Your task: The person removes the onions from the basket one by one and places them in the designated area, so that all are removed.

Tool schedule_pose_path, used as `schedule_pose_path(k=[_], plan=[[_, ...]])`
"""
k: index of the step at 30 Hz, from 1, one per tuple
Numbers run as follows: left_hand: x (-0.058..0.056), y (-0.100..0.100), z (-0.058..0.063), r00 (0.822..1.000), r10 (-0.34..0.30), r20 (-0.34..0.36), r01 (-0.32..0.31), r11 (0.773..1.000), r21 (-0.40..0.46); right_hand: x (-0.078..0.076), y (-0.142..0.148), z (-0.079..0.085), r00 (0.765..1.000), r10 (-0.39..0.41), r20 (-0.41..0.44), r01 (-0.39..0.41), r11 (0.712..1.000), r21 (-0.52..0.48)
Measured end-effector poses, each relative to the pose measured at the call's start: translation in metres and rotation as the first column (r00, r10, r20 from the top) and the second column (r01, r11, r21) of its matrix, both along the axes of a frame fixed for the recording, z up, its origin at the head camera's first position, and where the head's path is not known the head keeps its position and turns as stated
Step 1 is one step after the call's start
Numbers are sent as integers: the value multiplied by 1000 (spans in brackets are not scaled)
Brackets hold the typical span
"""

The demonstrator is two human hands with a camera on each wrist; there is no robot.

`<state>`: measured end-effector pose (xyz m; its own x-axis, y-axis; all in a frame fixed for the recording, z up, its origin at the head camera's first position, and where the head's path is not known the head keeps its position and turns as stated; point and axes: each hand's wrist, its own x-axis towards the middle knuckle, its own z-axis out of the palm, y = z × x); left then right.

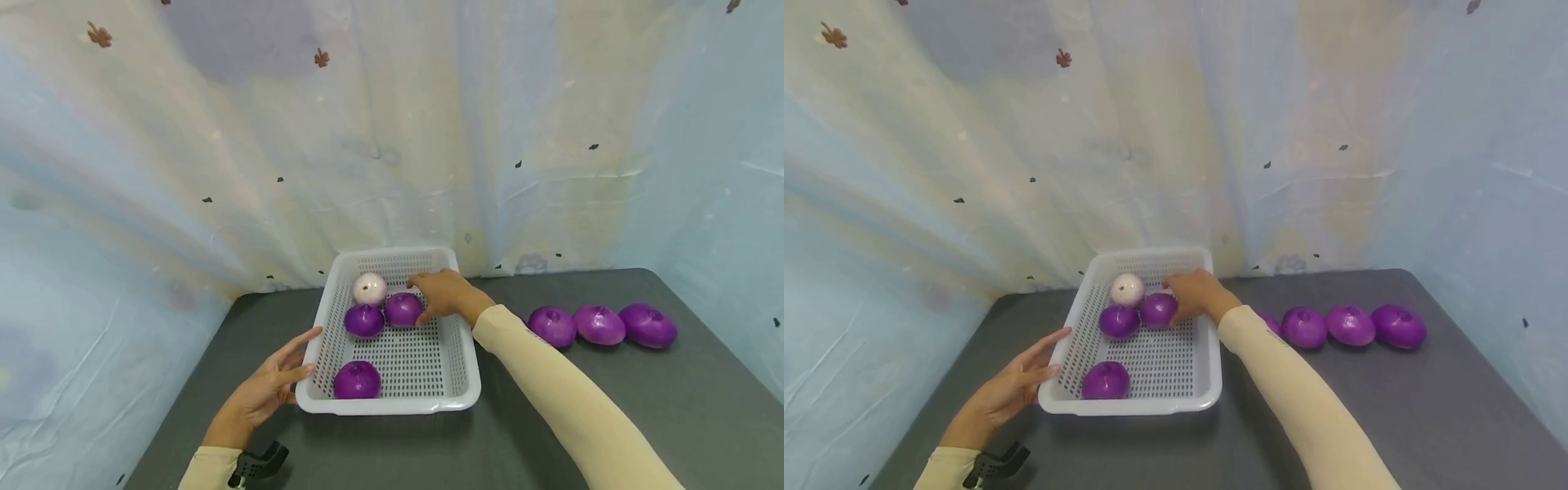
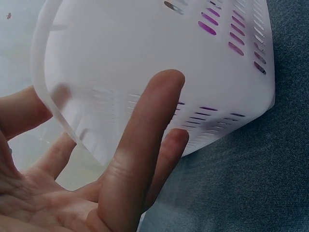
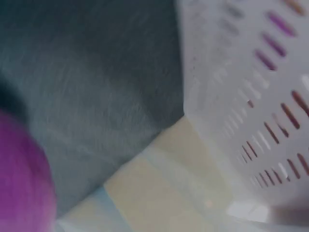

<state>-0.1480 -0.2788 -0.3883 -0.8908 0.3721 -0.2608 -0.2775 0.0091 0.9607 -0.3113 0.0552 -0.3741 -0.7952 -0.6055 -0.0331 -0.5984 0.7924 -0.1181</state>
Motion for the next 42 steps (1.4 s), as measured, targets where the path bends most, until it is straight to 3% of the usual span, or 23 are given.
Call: schedule_pose_path(k=[19, 24, 42], plan=[[3, -4, -1, 1000, 3, 5, -3, 1000, -8, 1, -6, -1, 987, 158, 41, -159, 987, 17], [2, -2, -2, 1000, -5, 5, 5, 1000, -2, 3, -5, -1, 988, 142, 62, -145, 988, 54], [-1, -2, -1, 1000, -24, -12, 24, 1000, 15, 3, -3, 3, 988, 82, 133, -81, 997, -13]])
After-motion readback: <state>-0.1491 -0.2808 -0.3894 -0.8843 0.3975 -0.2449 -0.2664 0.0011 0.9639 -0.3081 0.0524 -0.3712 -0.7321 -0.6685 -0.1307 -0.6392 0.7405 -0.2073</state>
